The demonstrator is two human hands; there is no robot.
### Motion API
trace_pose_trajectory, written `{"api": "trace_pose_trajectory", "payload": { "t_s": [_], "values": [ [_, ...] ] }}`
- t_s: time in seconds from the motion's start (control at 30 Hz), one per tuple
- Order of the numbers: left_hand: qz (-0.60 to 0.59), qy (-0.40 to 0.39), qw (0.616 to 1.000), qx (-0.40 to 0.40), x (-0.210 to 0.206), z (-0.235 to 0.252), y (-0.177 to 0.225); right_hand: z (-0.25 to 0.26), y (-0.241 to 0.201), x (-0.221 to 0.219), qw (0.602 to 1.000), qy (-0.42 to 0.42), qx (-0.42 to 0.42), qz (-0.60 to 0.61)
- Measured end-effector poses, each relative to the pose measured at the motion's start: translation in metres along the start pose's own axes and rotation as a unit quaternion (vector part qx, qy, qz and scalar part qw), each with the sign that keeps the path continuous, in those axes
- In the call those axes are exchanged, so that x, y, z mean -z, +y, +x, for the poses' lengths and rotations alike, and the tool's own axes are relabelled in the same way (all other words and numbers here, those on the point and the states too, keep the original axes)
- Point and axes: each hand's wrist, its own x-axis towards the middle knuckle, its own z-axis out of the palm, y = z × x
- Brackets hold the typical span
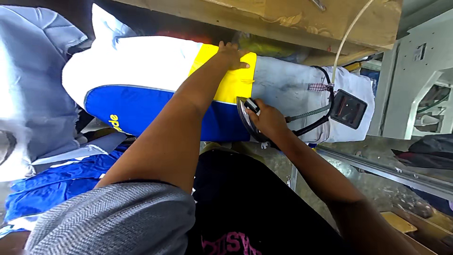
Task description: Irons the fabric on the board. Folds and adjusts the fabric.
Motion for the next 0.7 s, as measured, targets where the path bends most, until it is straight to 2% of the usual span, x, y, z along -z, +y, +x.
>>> {"api": "trace_pose_trajectory", "payload": {
  "t_s": [0.13,0.27,0.53,0.57,0.63,0.7],
  "values": [
    [0.004,-0.002,1.000,0.008,0.000,0.001,-0.001,-0.016,0.023,-0.008,0.999,-0.022,0.015,-0.035],
    [0.006,0.000,1.000,0.008,-0.001,0.004,0.000,-0.006,0.020,-0.007,1.000,0.007,0.010,-0.003],
    [0.023,0.017,1.000,-0.002,-0.002,0.001,0.000,-0.019,0.046,-0.005,0.999,-0.028,-0.028,0.026],
    [0.008,0.041,0.999,-0.011,-0.004,-0.002,-0.001,-0.021,0.047,-0.002,0.999,-0.033,-0.027,0.023],
    [-0.072,0.137,0.987,-0.033,0.000,-0.019,-0.008,-0.023,0.040,0.004,0.999,-0.043,-0.014,0.013],
    [-0.172,0.247,0.953,-0.031,0.006,-0.059,-0.017,-0.026,0.026,0.005,0.999,-0.045,0.001,0.007]
  ]
}}
